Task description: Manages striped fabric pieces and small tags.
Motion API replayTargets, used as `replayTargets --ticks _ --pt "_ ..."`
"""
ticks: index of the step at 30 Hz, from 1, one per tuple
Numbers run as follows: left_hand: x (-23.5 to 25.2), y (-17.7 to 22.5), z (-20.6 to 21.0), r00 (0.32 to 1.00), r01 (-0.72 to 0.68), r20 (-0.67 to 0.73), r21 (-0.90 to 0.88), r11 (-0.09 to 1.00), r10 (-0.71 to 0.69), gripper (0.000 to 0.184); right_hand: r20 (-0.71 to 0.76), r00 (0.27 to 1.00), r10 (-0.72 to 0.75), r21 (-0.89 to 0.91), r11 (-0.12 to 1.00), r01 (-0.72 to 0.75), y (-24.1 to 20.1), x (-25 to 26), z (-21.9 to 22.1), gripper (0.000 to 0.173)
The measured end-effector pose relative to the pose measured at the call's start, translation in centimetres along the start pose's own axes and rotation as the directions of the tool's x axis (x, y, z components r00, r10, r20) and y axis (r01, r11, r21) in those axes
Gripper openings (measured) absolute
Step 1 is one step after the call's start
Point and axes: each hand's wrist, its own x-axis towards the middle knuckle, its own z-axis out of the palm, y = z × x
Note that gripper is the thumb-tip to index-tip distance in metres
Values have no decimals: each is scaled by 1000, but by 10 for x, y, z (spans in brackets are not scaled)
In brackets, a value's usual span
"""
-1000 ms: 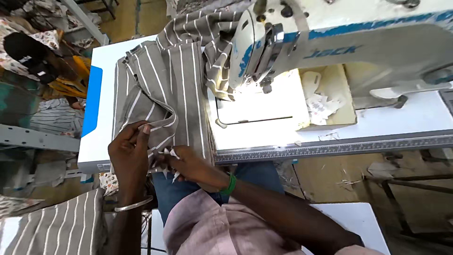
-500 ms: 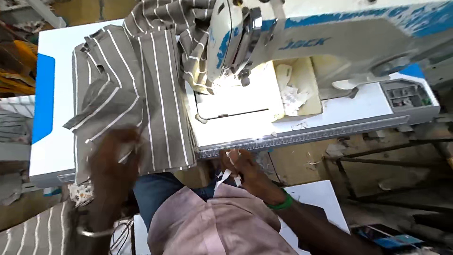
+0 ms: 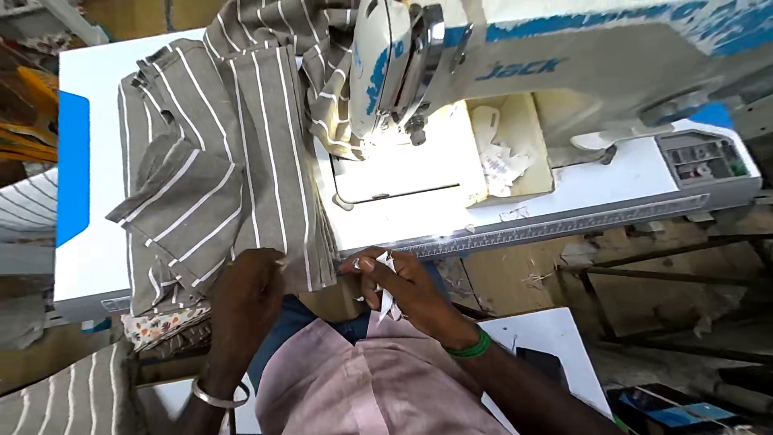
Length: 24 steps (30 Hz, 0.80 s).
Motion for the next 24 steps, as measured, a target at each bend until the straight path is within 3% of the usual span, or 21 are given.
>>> replayTargets --ticks 2,3,5,9,14,19,24 --pt "8 1 -9 924 302 -125 -346 889 -362 7 21 999 31 24 999 -31 -6 10 11 38" --pt "14 0 -15 869 368 -117 -496 786 -480 3 31 998 63 55 996 -64 -10 19 21 38" --pt "18 -4 -23 821 383 -80 -658 648 -566 5 66 990 123 136 982 -131 -15 43 45 38" --pt "16 -2 -27 823 338 -87 -719 607 -562 5 178 973 149 315 928 -199 -9 92 91 32" --pt "28 5 -45 846 312 -182 -593 743 -501 2 221 975 30 406 906 -120 2 102 100 30" --pt "33 1 -47 909 264 -159 -496 827 -386 8 174 983 50 490 862 -130 -11 105 100 19" --pt "39 2 -40 939 177 -223 -343 922 -263 16 164 986 28 461 882 -101 -14 117 101 26"
